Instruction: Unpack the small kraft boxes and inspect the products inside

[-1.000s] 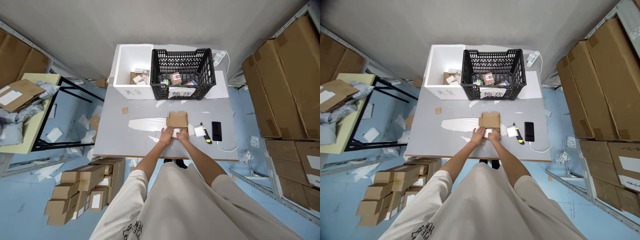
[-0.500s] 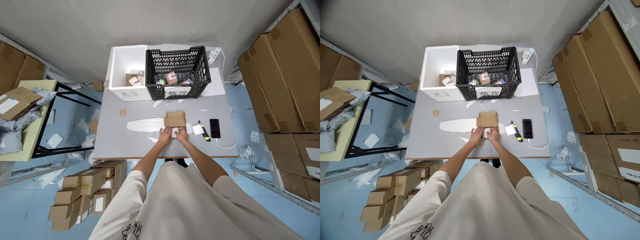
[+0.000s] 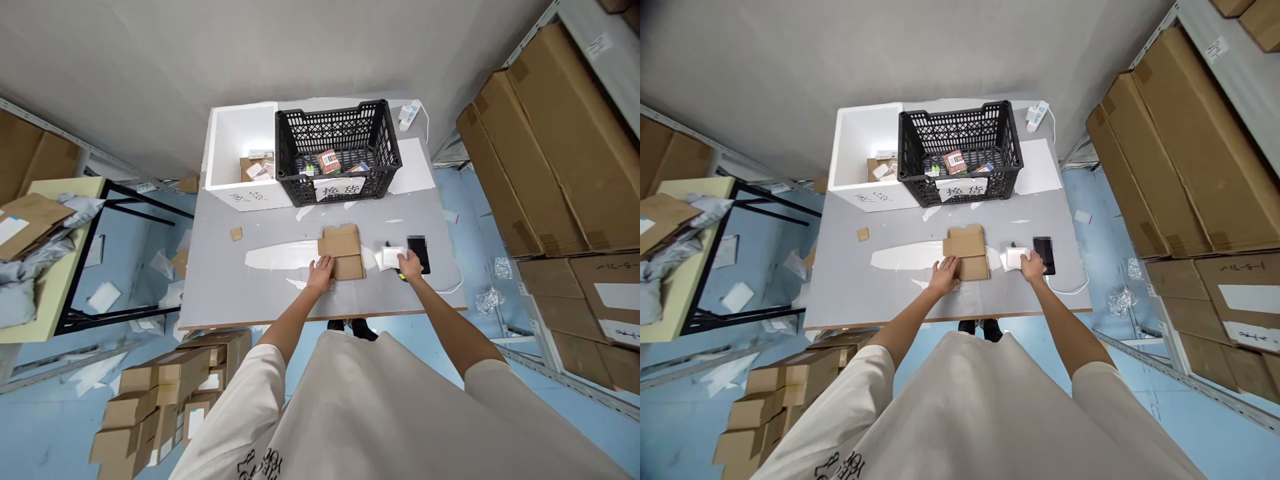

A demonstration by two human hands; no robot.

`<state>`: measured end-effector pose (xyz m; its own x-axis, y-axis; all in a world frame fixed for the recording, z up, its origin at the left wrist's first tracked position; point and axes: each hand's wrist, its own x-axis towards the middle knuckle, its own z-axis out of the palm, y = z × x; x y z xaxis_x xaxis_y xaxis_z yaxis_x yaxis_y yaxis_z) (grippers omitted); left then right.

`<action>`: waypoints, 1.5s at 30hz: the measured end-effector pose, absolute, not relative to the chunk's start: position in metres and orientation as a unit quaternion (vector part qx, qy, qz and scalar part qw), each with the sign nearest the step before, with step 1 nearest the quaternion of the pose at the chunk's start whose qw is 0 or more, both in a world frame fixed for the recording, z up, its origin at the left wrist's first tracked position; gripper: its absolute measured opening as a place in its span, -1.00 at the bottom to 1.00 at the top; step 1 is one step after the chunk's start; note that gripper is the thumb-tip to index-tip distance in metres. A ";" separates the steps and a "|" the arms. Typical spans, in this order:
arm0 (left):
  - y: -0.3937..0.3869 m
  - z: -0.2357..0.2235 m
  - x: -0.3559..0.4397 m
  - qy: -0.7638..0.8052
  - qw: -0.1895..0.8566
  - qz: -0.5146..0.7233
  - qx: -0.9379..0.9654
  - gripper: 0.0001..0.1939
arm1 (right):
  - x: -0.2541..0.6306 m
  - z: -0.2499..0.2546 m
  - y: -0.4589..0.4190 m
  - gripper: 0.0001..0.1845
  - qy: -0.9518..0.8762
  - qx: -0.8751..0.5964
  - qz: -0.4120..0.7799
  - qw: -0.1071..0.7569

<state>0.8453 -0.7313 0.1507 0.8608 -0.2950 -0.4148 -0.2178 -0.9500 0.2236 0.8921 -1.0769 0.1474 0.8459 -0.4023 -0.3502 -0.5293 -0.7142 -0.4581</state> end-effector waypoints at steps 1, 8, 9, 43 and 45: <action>-0.732 0.151 0.845 -0.133 0.083 -0.228 0.961 -0.12 | 0.893 0.144 -1.085 -0.68 0.260 -0.920 0.112 0.271; -0.737 0.153 0.845 -0.126 0.072 -0.234 0.961 -0.13 | 0.894 0.127 -1.103 -0.60 0.285 -0.910 0.126 0.273; -0.738 0.153 0.845 -0.125 0.069 -0.233 0.962 -0.13 | 0.894 0.126 -1.103 -0.59 0.285 -0.911 0.119 0.273; -0.719 0.134 0.779 0.069 0.378 -0.103 0.917 -0.40 | 0.852 0.125 -0.941 -0.72 -0.013 -0.871 0.177 0.459; -0.699 0.135 0.776 0.074 0.387 -0.096 0.914 -0.40 | 0.853 0.129 -0.920 -0.72 -0.018 -0.870 0.173 0.461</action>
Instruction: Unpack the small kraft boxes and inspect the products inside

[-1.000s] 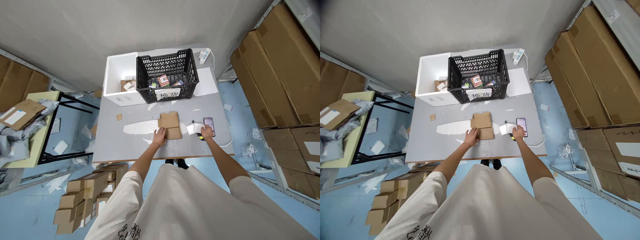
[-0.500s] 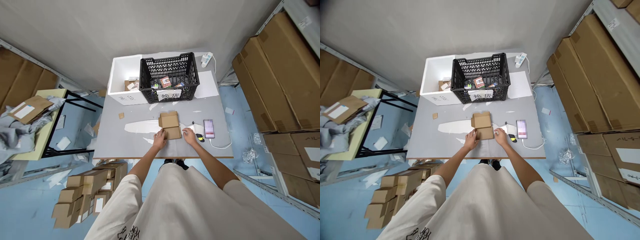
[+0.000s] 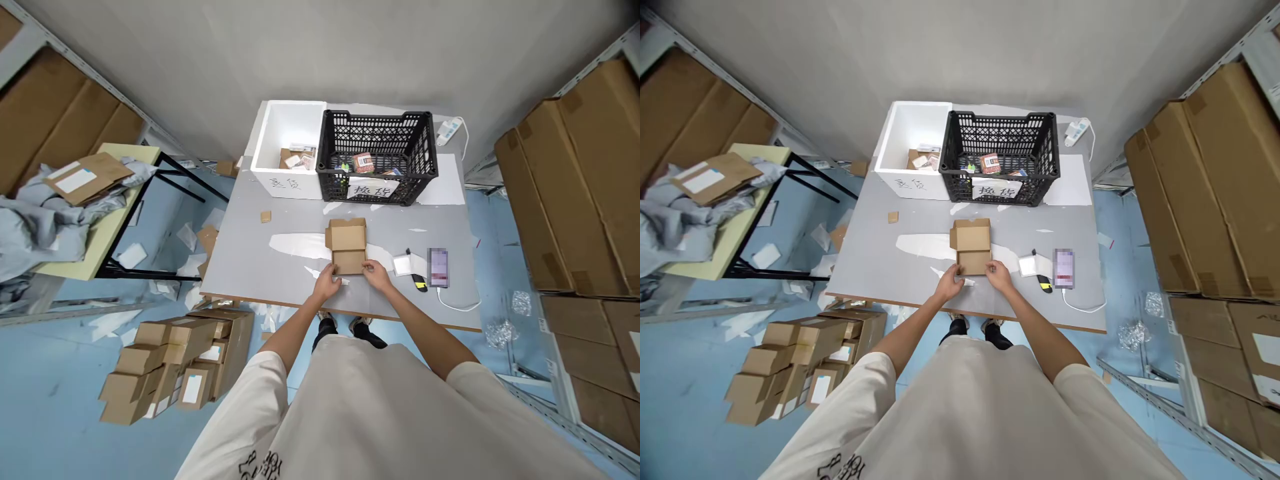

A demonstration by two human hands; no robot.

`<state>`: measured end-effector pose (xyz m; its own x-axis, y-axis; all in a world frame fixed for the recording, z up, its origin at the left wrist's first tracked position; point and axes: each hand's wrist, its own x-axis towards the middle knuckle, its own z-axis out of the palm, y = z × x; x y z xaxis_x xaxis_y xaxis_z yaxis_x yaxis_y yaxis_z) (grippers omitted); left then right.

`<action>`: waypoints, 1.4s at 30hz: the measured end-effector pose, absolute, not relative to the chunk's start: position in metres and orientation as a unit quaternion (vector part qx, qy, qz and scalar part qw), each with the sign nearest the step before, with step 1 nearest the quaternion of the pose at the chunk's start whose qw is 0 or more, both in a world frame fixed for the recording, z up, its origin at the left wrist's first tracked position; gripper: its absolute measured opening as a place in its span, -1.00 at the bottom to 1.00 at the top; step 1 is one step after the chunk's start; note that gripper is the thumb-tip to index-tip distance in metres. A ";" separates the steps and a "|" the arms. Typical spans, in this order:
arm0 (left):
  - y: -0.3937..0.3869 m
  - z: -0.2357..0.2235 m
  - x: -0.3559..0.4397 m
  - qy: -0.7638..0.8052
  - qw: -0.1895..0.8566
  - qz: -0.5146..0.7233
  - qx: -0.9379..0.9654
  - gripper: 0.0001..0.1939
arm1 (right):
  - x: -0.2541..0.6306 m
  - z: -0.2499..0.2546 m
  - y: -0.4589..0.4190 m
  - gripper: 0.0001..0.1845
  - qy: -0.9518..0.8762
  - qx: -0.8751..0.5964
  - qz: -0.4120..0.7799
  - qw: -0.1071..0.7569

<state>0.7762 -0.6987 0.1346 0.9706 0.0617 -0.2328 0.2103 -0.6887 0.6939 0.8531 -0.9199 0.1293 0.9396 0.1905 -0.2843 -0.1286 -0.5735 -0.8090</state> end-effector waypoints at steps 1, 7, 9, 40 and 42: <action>-0.687 0.135 0.775 0.077 0.391 -0.093 0.913 -0.41 | 0.854 0.131 -0.908 -0.72 -0.020 -0.871 0.173 0.460; -0.609 0.140 0.765 0.111 0.391 -0.088 0.909 -0.44 | 0.856 0.141 -0.820 -0.75 -0.054 -0.869 0.189 0.455; -0.581 0.143 0.762 0.125 0.390 -0.083 0.908 -0.44 | 0.857 0.143 -0.788 -0.76 -0.062 -0.867 0.194 0.455; -0.486 0.170 0.769 0.149 0.294 -0.037 0.943 -0.48 | 0.873 0.141 -0.679 -0.66 -0.102 -0.856 0.214 0.459; -0.511 0.174 0.783 0.118 0.305 -0.053 0.943 -0.47 | 0.877 0.147 -0.712 -0.67 -0.076 -0.863 0.202 0.457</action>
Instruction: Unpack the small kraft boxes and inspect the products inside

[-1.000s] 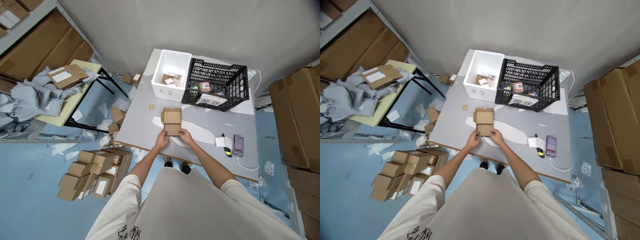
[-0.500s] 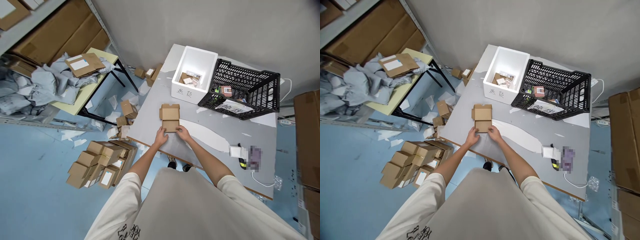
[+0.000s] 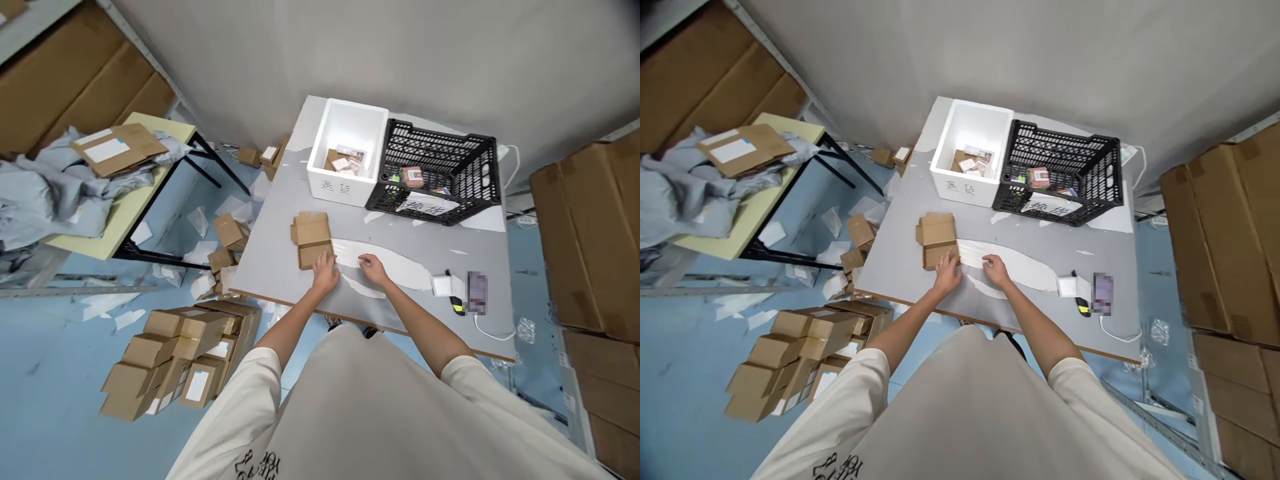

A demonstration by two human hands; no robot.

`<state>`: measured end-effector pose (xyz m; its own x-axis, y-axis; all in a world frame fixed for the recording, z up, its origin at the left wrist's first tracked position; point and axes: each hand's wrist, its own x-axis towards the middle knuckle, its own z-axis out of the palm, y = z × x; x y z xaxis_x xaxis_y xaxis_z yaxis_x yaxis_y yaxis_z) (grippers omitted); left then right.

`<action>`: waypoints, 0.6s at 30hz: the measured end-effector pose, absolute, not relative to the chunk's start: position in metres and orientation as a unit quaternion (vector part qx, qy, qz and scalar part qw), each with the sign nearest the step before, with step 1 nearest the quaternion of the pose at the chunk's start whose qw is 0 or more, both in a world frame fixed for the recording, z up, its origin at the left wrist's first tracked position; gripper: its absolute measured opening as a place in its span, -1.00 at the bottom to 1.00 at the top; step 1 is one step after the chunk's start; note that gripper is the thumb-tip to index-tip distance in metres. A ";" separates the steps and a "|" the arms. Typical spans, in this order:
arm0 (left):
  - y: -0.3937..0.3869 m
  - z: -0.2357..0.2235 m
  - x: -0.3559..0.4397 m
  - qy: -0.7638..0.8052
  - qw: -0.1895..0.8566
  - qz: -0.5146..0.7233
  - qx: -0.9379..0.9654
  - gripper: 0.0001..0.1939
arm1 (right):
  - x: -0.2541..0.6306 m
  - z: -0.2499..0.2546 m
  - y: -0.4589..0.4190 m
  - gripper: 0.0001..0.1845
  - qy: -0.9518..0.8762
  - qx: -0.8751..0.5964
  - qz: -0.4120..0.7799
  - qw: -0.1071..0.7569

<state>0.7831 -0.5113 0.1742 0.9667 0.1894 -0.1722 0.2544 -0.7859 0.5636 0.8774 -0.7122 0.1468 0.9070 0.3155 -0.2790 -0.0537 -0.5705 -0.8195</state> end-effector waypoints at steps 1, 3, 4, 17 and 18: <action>-0.526 0.176 0.790 0.103 0.309 -0.059 0.944 -0.47 | 0.879 0.149 -0.730 -0.67 -0.062 -0.866 0.196 0.456; -0.557 0.177 0.803 0.076 0.314 -0.067 0.944 -0.47 | 0.882 0.153 -0.767 -0.68 -0.034 -0.870 0.183 0.457; -0.574 0.178 0.809 0.063 0.317 -0.070 0.944 -0.47 | 0.883 0.154 -0.786 -0.69 -0.021 -0.872 0.176 0.457; -0.801 0.169 0.851 -0.056 0.321 -0.132 0.936 -0.49 | 0.884 0.155 -1.029 -0.67 0.045 -0.895 0.109 0.430; -0.817 0.168 0.853 -0.061 0.323 -0.141 0.934 -0.49 | 0.884 0.154 -1.043 -0.67 0.043 -0.900 0.109 0.419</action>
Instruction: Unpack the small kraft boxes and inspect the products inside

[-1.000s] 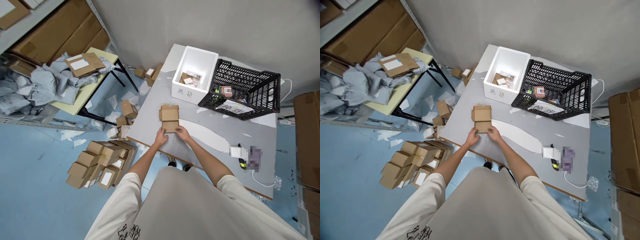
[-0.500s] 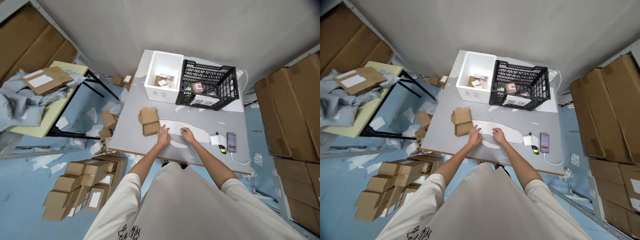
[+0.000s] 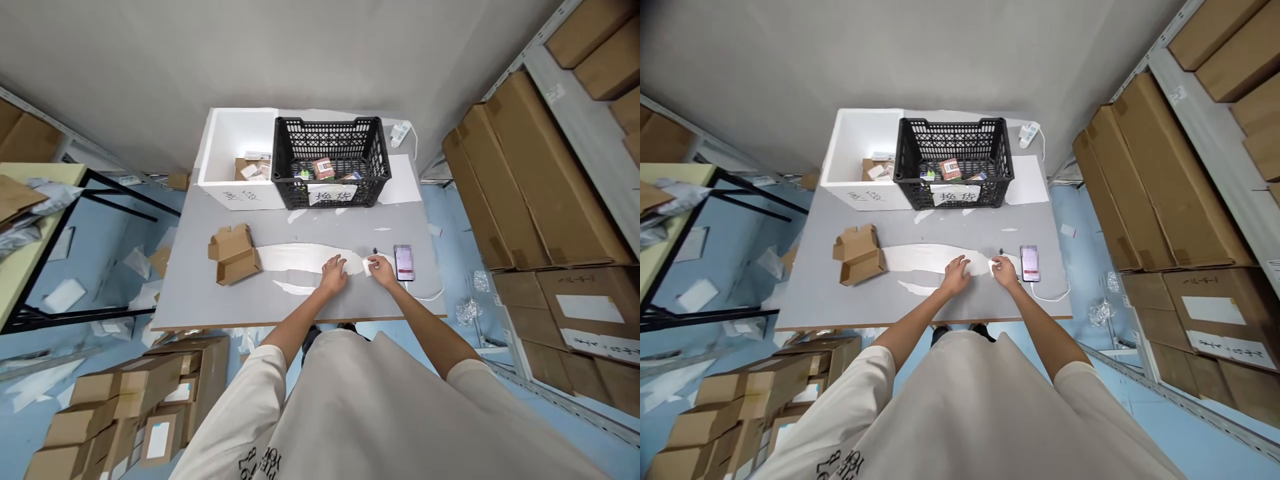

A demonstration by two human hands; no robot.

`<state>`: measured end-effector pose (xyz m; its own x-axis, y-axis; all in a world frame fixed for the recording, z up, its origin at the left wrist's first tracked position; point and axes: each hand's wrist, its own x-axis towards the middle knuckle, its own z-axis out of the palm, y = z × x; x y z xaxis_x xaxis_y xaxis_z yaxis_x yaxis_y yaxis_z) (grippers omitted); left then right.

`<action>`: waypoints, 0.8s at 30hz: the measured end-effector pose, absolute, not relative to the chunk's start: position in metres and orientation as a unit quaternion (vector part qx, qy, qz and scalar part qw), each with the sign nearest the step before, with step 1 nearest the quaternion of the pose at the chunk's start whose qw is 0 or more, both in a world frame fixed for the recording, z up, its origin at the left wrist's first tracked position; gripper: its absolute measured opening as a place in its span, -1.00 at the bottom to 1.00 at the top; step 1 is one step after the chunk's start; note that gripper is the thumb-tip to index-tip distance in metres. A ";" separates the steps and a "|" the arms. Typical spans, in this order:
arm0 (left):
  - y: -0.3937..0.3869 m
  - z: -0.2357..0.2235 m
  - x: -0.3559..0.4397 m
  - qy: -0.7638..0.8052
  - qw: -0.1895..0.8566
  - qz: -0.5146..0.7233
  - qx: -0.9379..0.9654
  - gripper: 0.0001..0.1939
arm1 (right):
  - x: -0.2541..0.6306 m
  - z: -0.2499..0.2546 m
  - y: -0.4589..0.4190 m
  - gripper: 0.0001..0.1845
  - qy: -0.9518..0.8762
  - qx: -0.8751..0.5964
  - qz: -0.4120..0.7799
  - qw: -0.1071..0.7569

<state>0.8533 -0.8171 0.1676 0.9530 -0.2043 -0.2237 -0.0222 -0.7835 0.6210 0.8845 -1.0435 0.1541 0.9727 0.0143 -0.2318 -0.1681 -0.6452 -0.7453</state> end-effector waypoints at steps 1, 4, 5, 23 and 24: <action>-0.832 0.166 0.855 -0.065 0.327 -0.150 0.931 -0.48 | 0.884 0.153 -1.057 -0.66 0.038 -0.908 0.108 0.404; -0.874 0.161 0.860 -0.084 0.345 -0.167 0.920 -0.46 | 0.883 0.147 -1.092 -0.61 0.012 -0.939 0.106 0.327; -0.886 0.159 0.861 -0.092 0.351 -0.170 0.916 -0.46 | 0.882 0.145 -1.102 -0.58 0.002 -0.949 0.105 0.298; -0.933 0.122 0.864 -0.066 0.394 -0.263 0.878 -0.28 | 0.891 0.135 -1.133 -0.59 -0.110 -0.962 0.136 0.211; -0.933 0.121 0.864 -0.068 0.395 -0.263 0.877 -0.30 | 0.892 0.139 -1.133 -0.61 -0.103 -0.963 0.130 0.214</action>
